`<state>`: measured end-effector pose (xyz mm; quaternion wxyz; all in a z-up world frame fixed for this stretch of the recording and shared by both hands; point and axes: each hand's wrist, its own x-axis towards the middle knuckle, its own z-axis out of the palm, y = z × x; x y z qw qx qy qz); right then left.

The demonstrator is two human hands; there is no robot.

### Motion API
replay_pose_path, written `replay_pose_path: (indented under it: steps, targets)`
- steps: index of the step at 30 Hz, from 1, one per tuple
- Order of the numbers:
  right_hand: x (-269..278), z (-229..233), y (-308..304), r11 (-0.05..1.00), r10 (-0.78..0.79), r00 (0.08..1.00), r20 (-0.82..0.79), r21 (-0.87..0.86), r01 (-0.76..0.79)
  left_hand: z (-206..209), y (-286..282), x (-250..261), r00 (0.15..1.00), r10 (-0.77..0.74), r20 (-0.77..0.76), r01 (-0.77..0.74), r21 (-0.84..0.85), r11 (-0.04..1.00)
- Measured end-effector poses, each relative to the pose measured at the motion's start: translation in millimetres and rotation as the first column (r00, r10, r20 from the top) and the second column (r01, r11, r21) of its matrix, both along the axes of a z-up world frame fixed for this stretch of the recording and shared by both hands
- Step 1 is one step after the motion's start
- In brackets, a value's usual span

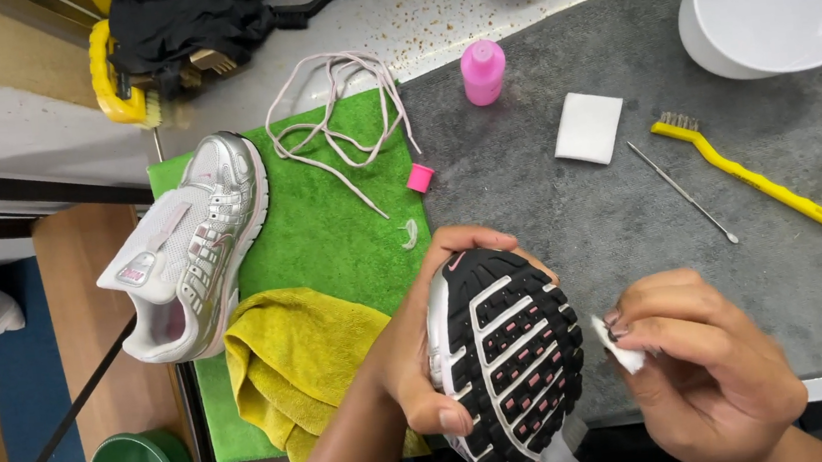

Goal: The person applies a pink liquid from a small bottle onto a white foam pad and then uses the pad to wipe the sole of a white and pink sneaker. The person continues to wipe different areas of the sole with the foam pad throughout the clip.

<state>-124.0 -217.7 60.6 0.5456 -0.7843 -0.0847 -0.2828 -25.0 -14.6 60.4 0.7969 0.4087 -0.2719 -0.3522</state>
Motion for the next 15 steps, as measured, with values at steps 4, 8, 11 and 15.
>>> replay_pose_path:
  steps: [4,8,11,15]
  targets:
    - [9.0,8.5,1.3,1.000,-0.005,0.999,0.034,-0.025,0.005,4.5,1.2,-1.5,1.000,-0.021,-0.004,0.021,0.007,1.000]
    - [25.2,24.0,4.2,0.991,0.003,0.997,0.071,-0.131,0.006,12.5,1.0,1.1,1.000,-0.023,0.014,0.021,0.102,0.995]
    - [39.5,38.7,7.9,0.960,0.085,0.993,0.086,-0.273,-0.058,9.5,2.8,5.3,0.994,-0.018,0.103,-0.001,0.184,0.983]
    - [50.3,57.4,9.4,0.884,0.265,0.964,0.011,-0.401,-0.239,13.5,7.6,12.5,0.991,-0.081,0.108,0.060,0.190,0.980]
